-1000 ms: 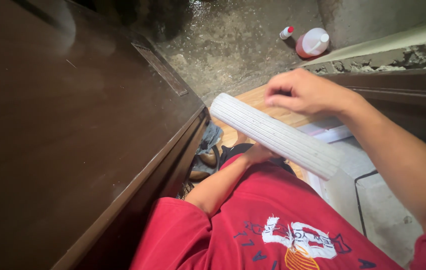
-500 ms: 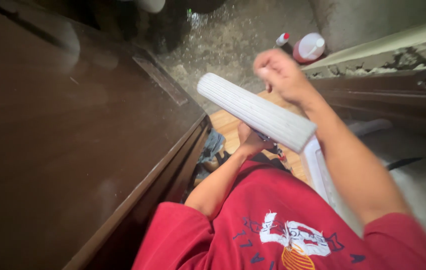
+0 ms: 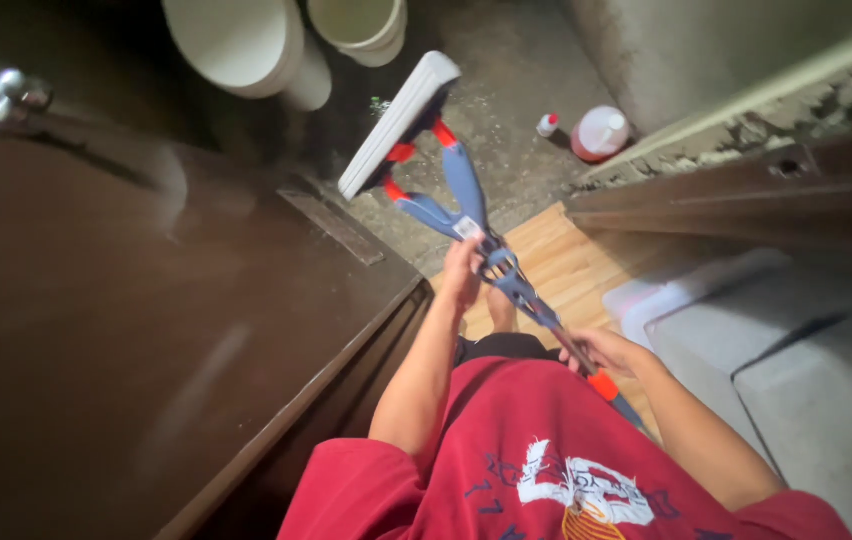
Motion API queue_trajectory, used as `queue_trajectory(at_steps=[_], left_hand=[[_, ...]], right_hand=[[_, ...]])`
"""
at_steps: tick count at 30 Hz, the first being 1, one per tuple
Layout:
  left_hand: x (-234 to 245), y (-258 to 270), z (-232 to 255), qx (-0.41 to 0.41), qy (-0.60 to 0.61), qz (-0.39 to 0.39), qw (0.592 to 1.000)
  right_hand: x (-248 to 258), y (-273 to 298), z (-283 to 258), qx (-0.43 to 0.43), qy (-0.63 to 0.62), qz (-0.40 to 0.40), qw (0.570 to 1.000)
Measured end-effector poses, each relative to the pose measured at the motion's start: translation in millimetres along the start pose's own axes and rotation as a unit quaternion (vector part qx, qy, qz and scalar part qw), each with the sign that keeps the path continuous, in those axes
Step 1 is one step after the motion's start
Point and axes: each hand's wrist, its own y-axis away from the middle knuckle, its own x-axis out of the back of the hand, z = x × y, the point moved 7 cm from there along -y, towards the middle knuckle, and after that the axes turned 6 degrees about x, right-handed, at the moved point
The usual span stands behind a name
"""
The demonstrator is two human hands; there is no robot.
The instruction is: The person mops a wood-look floor, using a spray mop to clean various areas of the room, including near a bed and under furniture.
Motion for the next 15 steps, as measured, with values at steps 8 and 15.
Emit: queue_trajectory(at_steps=[8, 15], left_hand=[[-196, 142, 77, -0.273, -0.606, -0.215, 0.716], [-276, 250, 105, -0.234, -0.699, -0.424, 0.526]], right_hand=[[3, -14, 6, 0.024, 0.271, 0.204, 0.94], [24, -33, 41, -0.049, 0.183, 0.243, 0.951]])
